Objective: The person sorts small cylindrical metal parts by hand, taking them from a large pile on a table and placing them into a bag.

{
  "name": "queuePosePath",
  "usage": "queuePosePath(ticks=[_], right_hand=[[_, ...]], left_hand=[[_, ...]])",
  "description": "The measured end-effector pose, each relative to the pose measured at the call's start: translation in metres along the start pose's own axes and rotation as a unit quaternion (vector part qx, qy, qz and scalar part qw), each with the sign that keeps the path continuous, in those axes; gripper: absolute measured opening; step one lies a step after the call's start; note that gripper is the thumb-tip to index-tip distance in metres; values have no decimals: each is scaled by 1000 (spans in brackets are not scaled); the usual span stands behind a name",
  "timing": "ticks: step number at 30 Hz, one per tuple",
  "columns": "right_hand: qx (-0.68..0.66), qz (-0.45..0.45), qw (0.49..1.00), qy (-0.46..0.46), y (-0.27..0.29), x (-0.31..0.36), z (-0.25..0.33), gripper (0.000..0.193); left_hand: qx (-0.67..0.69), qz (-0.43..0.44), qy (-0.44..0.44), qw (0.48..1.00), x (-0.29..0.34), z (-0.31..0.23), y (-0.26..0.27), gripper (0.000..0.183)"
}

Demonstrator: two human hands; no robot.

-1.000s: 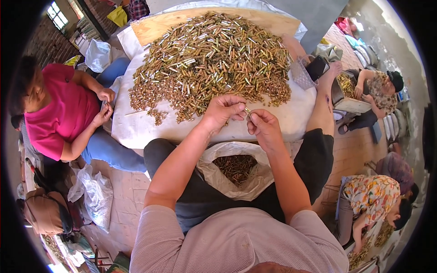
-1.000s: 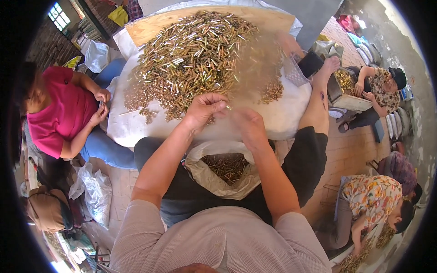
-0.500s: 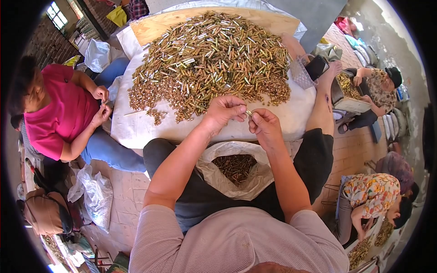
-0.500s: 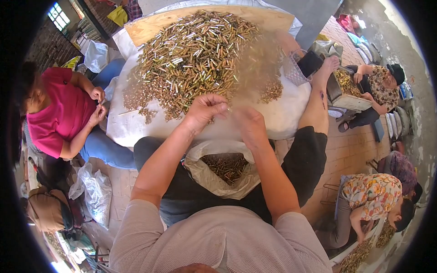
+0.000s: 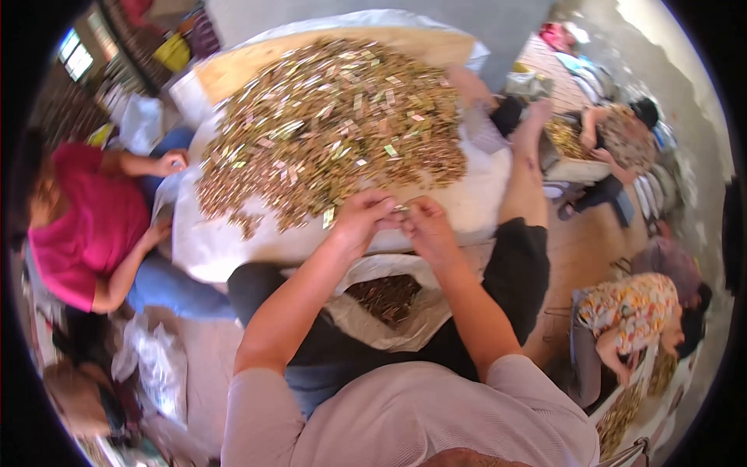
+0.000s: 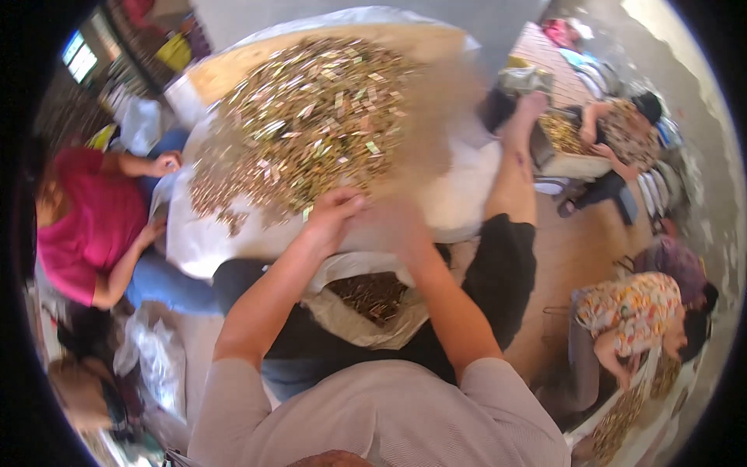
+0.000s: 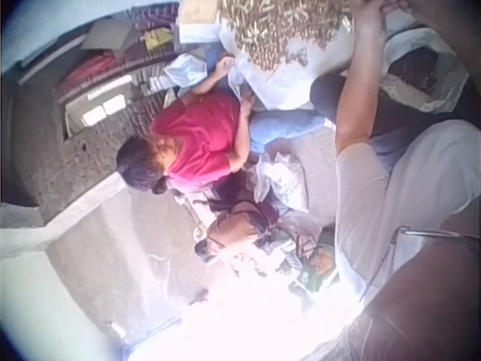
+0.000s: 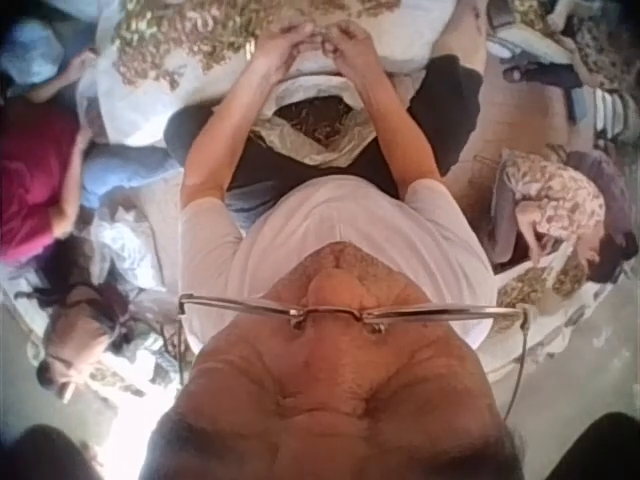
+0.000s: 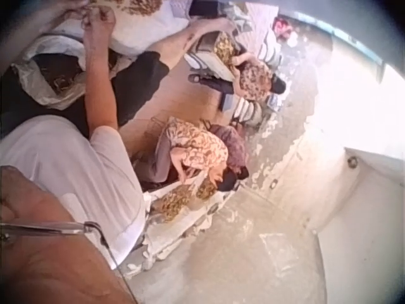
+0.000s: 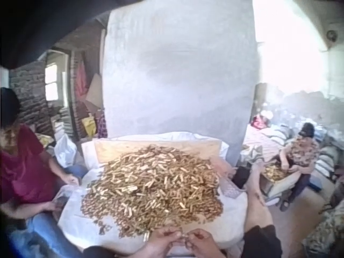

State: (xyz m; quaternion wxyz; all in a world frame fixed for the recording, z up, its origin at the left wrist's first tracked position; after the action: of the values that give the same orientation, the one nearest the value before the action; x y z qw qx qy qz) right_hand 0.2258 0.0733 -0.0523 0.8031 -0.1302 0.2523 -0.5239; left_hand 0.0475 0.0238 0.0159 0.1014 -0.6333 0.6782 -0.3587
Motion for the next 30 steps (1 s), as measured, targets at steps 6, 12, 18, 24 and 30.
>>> queuePosePath(ticks=[6, 12, 18, 24, 30], right_hand=[[-84, -27, 992, -87, -61, 3, 35, 14], [-90, -35, 991, -90, -64, 5, 52, 12], [80, 59, 989, -113, -59, 8, 58, 6], [353, 384, 846, -111, -78, 18, 45, 16], [353, 520, 761, -159, -101, 29, 55, 15]], left_hand=[[-18, 11, 1, 1000, 15, -5, 13, 14], [-75, 5, -19, 997, 16, -11, 15, 18], [-224, -114, -106, 962, 24, -44, 37, 20], [-338, -223, -133, 905, 38, -71, 74, 16], [-536, -236, -156, 796, 41, -80, 89, 12]])
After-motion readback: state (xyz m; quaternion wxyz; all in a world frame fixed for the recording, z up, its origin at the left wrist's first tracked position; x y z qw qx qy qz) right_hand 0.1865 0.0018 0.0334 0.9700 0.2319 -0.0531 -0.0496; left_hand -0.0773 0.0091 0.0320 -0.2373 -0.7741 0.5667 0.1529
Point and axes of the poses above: each hand's wrist, its own x-axis away from the middle knuckle, its own y-axis out of the back of the hand, z = x × y, the point moved 1 cm from there along -x, towards the middle knuckle, and after that the axes turned 10 degrees about y, right-handed, at the moved point
